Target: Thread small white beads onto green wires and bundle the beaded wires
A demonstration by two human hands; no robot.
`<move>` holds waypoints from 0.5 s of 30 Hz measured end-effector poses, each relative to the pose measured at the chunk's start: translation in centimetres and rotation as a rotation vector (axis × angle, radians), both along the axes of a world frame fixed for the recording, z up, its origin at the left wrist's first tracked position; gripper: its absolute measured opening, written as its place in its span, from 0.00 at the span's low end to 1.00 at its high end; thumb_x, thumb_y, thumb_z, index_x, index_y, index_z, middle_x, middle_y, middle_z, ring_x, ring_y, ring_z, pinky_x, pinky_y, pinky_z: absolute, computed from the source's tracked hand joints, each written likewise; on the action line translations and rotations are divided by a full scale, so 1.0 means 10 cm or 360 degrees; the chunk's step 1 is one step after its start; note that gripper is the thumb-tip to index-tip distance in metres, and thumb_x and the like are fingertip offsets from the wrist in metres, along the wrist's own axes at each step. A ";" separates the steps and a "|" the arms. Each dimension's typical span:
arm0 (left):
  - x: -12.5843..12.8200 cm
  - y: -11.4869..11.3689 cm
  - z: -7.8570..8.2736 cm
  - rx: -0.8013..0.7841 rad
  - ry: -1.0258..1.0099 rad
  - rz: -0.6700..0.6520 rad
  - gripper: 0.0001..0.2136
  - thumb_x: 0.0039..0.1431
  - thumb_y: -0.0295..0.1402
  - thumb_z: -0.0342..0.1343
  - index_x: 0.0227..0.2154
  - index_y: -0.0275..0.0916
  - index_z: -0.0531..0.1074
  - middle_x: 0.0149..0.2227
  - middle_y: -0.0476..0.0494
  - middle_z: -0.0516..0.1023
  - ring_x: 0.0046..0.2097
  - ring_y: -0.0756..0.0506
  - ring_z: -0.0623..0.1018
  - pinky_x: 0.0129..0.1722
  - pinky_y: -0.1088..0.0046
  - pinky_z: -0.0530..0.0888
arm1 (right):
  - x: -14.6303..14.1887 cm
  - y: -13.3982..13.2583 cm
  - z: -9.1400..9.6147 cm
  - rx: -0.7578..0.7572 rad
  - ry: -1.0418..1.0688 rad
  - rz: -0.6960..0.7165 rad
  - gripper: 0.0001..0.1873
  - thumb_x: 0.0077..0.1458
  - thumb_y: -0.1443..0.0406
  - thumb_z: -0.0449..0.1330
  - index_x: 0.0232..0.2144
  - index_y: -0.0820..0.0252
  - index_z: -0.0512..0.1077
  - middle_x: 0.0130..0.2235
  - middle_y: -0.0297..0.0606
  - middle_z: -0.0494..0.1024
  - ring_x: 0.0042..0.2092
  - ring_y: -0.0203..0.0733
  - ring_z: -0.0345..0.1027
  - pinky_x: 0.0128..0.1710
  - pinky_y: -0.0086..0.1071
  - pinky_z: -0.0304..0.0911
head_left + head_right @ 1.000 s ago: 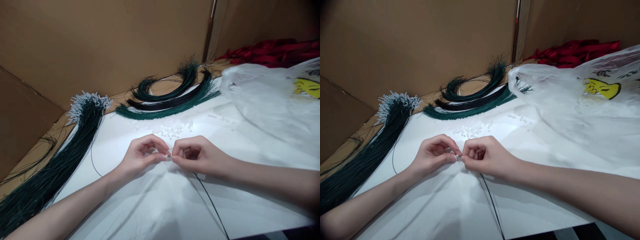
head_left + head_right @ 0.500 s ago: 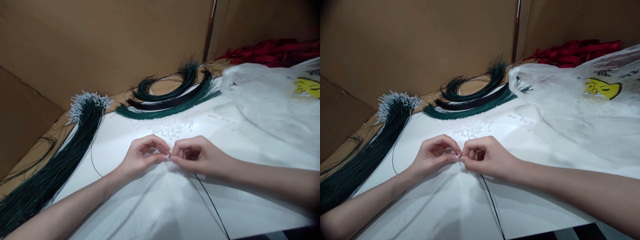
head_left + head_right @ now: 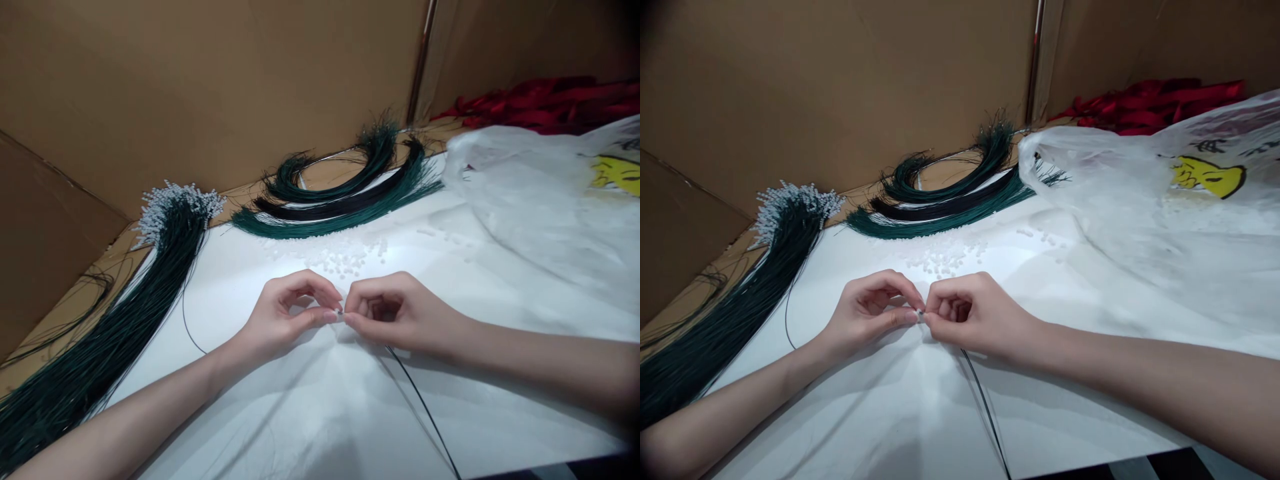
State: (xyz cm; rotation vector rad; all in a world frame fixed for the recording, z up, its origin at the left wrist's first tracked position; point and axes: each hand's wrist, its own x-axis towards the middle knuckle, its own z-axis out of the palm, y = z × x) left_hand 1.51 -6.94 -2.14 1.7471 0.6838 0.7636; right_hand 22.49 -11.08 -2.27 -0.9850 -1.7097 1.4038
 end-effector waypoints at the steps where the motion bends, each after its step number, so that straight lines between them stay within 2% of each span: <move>1: 0.00 0.00 0.00 0.0004 0.0003 -0.0002 0.05 0.56 0.26 0.65 0.35 0.40 0.77 0.35 0.49 0.79 0.38 0.52 0.79 0.39 0.80 0.75 | 0.00 0.00 0.00 0.0000 0.0000 -0.0004 0.08 0.55 0.69 0.60 0.23 0.63 0.69 0.20 0.27 0.62 0.23 0.28 0.54 0.22 0.25 0.49; 15: -0.02 -0.04 0.01 0.0080 0.0067 0.0012 0.05 0.57 0.27 0.64 0.36 0.42 0.77 0.36 0.50 0.79 0.38 0.53 0.78 0.39 0.80 0.75 | 0.00 0.01 0.00 0.0023 -0.0016 -0.0017 0.08 0.55 0.70 0.59 0.23 0.63 0.68 0.20 0.27 0.62 0.23 0.28 0.54 0.22 0.24 0.49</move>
